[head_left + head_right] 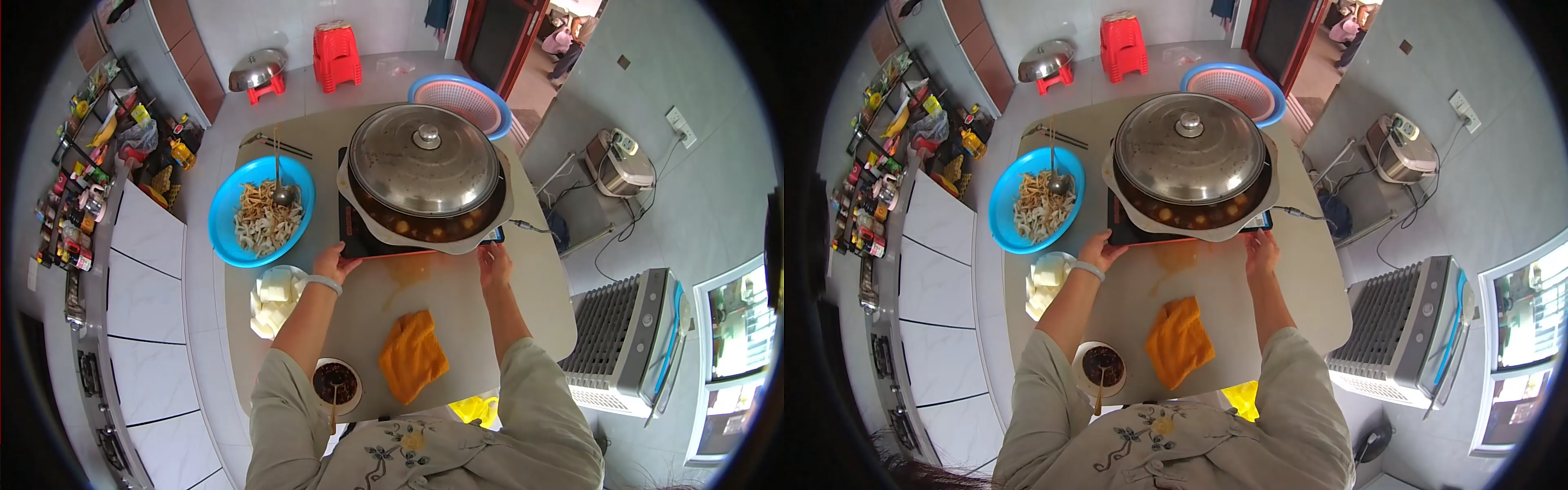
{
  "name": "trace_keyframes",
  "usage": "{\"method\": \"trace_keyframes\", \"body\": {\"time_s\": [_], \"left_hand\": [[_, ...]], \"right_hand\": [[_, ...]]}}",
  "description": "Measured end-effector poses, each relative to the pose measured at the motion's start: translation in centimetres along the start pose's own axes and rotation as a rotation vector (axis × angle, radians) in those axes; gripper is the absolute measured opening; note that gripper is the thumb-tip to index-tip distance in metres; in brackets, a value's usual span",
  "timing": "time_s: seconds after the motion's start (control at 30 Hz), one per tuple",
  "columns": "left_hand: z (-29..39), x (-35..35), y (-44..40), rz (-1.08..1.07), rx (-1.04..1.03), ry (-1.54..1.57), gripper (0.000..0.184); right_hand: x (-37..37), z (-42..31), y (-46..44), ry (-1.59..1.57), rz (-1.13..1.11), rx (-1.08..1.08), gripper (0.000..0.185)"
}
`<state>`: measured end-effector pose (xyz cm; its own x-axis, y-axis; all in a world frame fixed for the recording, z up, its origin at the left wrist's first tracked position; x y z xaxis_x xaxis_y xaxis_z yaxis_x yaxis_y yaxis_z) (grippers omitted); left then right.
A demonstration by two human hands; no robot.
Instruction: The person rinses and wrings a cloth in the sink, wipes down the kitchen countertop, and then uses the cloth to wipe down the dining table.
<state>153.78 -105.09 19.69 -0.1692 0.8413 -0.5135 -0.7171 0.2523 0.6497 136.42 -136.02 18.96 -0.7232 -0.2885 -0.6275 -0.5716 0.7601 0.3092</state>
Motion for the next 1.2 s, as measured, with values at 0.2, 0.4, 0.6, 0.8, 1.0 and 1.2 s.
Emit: {"method": "trace_keyframes", "body": {"time_s": [0.2,0.4,0.6,0.8,1.0,1.2], "left_hand": [[0.9,-0.4,-1.0,-0.01,-0.005,-0.011,0.013],[1.7,-0.6,-2.5,-0.01,-0.042,-0.033,0.018],[2.5,-1.6,-2.0,0.003,-0.063,-0.04,0.017],[2.8,-1.8,-2.4,0.028,-0.037,-0.027,0.015],[2.7,-1.4,-3.2,-0.007,-0.032,-0.028,0.017],[2.2,-0.6,-3.5,-0.095,-0.108,-0.032,0.025]], "right_hand": [[-0.4,0.4,-0.6,-0.01,0.054,-0.003,0.027],[-1.2,0.4,-0.6,-0.013,0.038,0.001,0.026],[-1.5,0.7,-0.7,-0.026,0.022,-0.001,0.025],[-1.6,1.2,-1.2,-0.02,0.056,0.004,0.023],[-1.1,1.3,-1.6,-0.018,0.01,0.026,0.022],[-0.8,0.9,3.4,0.345,-0.14,-0.023,0.031]]}}
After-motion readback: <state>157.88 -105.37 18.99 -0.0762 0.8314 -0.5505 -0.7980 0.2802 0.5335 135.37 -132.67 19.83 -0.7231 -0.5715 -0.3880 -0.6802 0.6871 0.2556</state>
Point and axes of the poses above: each hand's wrist, its own y-axis away from the middle knuckle, its own x-axis out of the back of the hand, z = x × y, the point moved 1 cm from there along -y, towards the middle knuckle
